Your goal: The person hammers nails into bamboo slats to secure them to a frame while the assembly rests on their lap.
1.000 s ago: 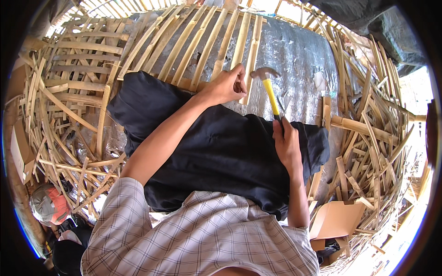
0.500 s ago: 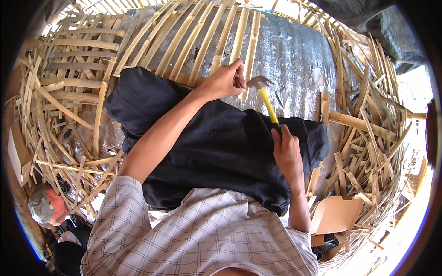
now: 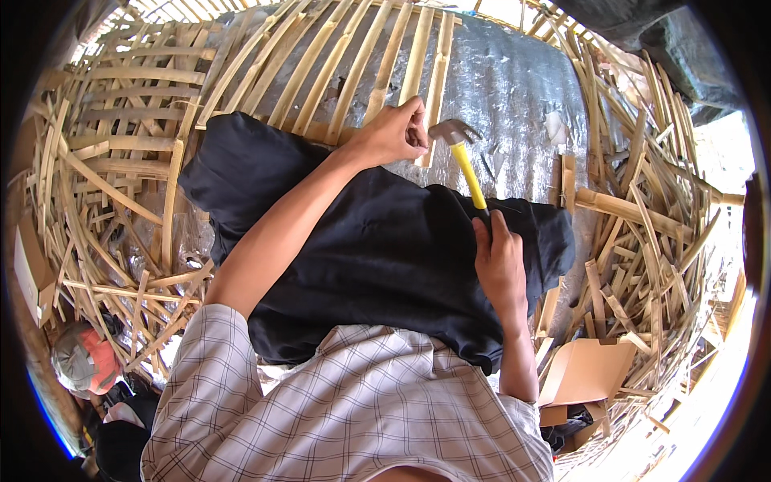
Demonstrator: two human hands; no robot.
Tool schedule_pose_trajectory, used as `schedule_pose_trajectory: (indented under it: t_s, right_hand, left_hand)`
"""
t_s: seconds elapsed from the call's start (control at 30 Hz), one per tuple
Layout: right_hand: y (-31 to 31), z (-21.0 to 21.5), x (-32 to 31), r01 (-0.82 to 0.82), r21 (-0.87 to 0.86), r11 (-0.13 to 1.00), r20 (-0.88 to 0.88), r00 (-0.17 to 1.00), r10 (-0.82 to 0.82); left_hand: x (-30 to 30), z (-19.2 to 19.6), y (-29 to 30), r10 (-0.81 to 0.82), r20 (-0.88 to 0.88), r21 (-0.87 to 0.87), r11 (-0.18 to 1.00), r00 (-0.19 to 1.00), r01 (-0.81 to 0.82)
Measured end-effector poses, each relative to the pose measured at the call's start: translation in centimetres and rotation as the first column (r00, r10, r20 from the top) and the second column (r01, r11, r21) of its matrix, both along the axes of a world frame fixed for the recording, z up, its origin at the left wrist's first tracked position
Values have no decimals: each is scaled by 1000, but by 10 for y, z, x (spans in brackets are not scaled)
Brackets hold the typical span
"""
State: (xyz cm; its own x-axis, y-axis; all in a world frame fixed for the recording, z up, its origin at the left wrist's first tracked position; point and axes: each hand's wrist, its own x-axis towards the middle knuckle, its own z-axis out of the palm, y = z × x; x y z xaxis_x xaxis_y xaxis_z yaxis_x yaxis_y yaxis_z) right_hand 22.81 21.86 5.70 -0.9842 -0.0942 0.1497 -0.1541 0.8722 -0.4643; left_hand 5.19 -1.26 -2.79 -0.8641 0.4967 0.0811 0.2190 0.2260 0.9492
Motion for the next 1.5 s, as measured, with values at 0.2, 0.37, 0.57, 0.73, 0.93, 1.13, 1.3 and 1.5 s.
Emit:
schedule_pose_trajectory:
  t_s: [0.2,0.37,0.57,0.73,0.93,1.13,1.3,1.5]
  right_hand:
    - [-3,-11,-1,37,-60,997,35,999,-35]
    - [-3,0,0,19,-7,1000,52,998,-18]
    - [-7,-5,2,49,-32,998,74,996,-46]
    - [-1,-15,6,-7,64,998,170,985,-4]
    - [-9,3,5,59,-55,997,64,996,-55]
    - [-2,0,-1,204,-38,978,377,909,-175]
    - [4,-21,3,142,-5,990,133,981,-140]
    - [29,-55,0,180,-154,972,90,982,-167]
  left_hand:
    - [-2,-3,1,-17,13,5,1000,1000,17]
    - [-3,-3,-2,-29,26,-11,1000,999,29]
    - [-8,5,-3,-78,81,-33,996,994,81]
    - [-12,0,-9,-12,-237,-30,1000,971,5]
    - [-8,-14,-13,-49,-532,-348,923,846,-165]
    - [-11,-19,-14,-85,-494,-390,911,866,-133]
    - [-10,-7,-8,-66,-423,-283,957,904,-63]
    - [-8,0,-6,-88,-376,-273,962,922,-19]
